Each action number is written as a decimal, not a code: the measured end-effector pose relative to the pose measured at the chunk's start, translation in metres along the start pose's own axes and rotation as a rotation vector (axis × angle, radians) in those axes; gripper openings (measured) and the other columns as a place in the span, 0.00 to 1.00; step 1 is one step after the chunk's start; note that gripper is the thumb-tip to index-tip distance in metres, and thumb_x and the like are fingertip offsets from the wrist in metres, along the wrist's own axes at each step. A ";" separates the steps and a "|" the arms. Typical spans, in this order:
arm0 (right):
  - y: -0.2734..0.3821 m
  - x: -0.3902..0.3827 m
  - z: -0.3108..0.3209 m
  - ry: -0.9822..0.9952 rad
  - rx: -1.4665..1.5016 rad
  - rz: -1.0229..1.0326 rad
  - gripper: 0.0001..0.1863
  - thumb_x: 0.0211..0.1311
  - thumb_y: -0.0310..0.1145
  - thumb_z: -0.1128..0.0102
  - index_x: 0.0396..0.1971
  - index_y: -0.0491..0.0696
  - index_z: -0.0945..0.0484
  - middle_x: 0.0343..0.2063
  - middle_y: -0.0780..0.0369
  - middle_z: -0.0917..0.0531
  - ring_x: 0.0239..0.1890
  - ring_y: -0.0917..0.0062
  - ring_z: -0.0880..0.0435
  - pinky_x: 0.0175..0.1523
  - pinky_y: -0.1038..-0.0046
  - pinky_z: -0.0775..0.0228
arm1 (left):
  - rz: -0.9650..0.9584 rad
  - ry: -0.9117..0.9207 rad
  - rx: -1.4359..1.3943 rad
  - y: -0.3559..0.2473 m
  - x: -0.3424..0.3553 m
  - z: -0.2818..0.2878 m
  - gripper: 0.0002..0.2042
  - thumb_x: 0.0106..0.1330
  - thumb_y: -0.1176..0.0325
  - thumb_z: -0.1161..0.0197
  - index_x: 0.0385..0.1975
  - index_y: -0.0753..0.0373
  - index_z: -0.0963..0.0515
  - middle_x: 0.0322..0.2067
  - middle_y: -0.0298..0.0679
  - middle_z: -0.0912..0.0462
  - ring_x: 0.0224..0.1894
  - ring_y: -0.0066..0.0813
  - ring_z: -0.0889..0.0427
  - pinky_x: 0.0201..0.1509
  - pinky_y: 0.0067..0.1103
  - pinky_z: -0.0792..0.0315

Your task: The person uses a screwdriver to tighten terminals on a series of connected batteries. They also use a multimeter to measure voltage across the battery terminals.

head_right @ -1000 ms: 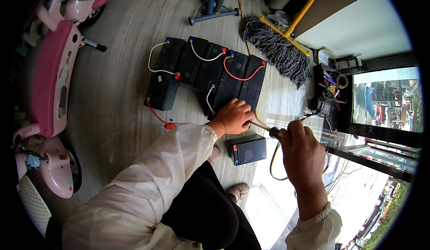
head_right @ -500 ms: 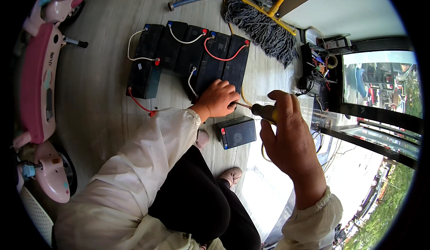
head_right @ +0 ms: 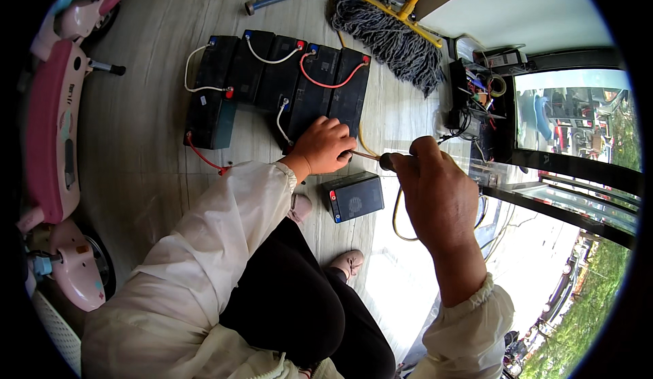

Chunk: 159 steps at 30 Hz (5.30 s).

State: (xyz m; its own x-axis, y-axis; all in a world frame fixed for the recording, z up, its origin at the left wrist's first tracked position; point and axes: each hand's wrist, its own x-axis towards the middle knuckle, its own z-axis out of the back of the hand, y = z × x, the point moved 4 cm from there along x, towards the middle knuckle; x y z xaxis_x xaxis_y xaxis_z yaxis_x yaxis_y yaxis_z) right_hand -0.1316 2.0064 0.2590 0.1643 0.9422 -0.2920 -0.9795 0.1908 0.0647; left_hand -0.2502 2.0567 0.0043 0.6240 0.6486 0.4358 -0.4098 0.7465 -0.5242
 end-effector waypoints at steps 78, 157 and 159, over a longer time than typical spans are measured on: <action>0.011 0.000 0.002 -0.172 0.152 0.228 0.18 0.64 0.40 0.30 0.38 0.46 0.29 0.26 0.55 0.14 0.28 0.60 0.11 0.29 0.64 0.22 | 0.016 0.048 -0.030 -0.002 0.002 0.001 0.08 0.52 0.64 0.31 0.29 0.51 0.24 0.32 0.32 0.26 0.42 0.36 0.26 0.49 0.33 0.33; 0.013 0.032 0.010 -0.154 0.264 -0.006 0.21 0.57 0.46 0.26 0.35 0.41 0.20 0.25 0.49 0.14 0.28 0.53 0.12 0.35 0.61 0.20 | 0.034 0.058 -0.008 -0.003 0.005 0.009 0.07 0.54 0.64 0.32 0.30 0.53 0.22 0.32 0.34 0.25 0.42 0.36 0.25 0.52 0.34 0.32; 0.003 0.043 0.029 -0.301 0.267 -0.038 0.20 0.58 0.44 0.26 0.33 0.41 0.20 0.24 0.50 0.15 0.27 0.55 0.12 0.34 0.62 0.20 | 0.056 0.052 -0.001 -0.002 0.004 0.007 0.09 0.54 0.62 0.31 0.32 0.54 0.22 0.34 0.34 0.24 0.43 0.36 0.25 0.52 0.33 0.33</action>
State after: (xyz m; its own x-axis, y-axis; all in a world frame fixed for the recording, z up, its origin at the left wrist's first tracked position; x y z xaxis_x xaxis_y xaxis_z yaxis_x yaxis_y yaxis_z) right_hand -0.1239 2.0558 0.2745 0.2653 0.9641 -0.0095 -0.9139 0.2546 0.3161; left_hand -0.2516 2.0587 0.0125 0.6338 0.6809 0.3669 -0.4446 0.7089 -0.5475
